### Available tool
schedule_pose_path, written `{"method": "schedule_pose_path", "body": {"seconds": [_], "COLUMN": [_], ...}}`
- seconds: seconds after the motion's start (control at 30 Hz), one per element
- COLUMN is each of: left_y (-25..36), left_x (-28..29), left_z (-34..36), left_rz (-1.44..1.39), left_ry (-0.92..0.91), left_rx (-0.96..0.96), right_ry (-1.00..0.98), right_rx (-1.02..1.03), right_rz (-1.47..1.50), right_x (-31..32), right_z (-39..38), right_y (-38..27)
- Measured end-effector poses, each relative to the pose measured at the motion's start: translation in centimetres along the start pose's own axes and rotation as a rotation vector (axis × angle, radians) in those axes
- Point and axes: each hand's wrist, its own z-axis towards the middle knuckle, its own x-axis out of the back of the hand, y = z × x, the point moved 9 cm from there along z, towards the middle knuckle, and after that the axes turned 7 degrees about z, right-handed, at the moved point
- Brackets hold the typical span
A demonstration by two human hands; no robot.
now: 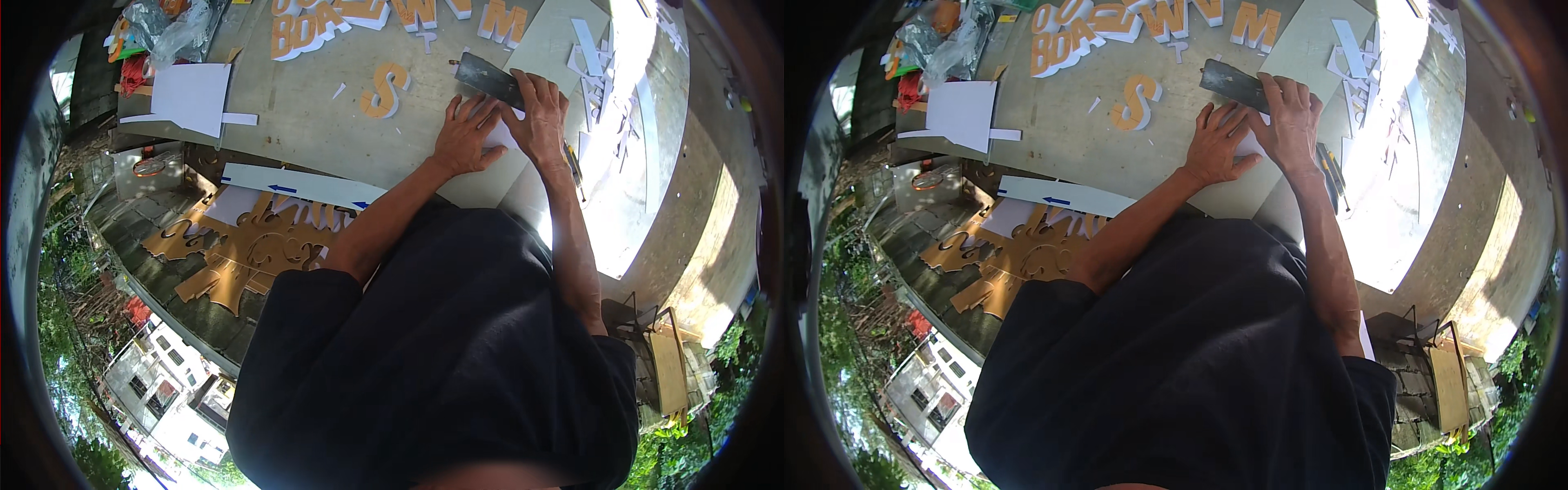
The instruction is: The person is cutting out letters from a sheet of paper using a utility knife.
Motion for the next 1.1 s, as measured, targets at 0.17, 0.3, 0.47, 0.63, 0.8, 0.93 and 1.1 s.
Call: {"method": "schedule_pose_path", "body": {"seconds": [0.17,0.3,0.47,0.63,0.8,0.93,1.1], "left_y": [-0.2,0.4,-5.0,-12.3,-17.7,-20.0,-19.1], "left_x": [0.3,3.1,9.9,14.2,10.7,9.1,10.2], "left_z": [0.1,-1.4,-4.8,-4.5,-6.1,-7.8,-6.9], "left_rz": [-0.031,-0.061,0.037,0.245,-0.026,-1.158,-1.636], "left_ry": [-0.011,0.074,0.303,0.355,0.056,0.184,0.316], "left_rx": [0.004,-0.016,0.214,0.534,0.597,0.952,0.802], "right_ry": [-0.01,0.026,0.134,0.168,0.178,0.192,0.212], "right_rx": [0.072,-0.012,-0.118,-0.268,-0.339,-0.412,-0.385], "right_rz": [0.004,0.156,0.165,0.129,0.125,0.165,0.189], "right_x": [-2.9,-1.9,2.3,3.9,3.9,3.7,3.8], "right_z": [1.0,-0.7,-6.1,-11.8,-14.3,-15.2,-15.0], "right_y": [-2.7,-0.6,2.3,4.7,5.6,6.1,5.5]}}
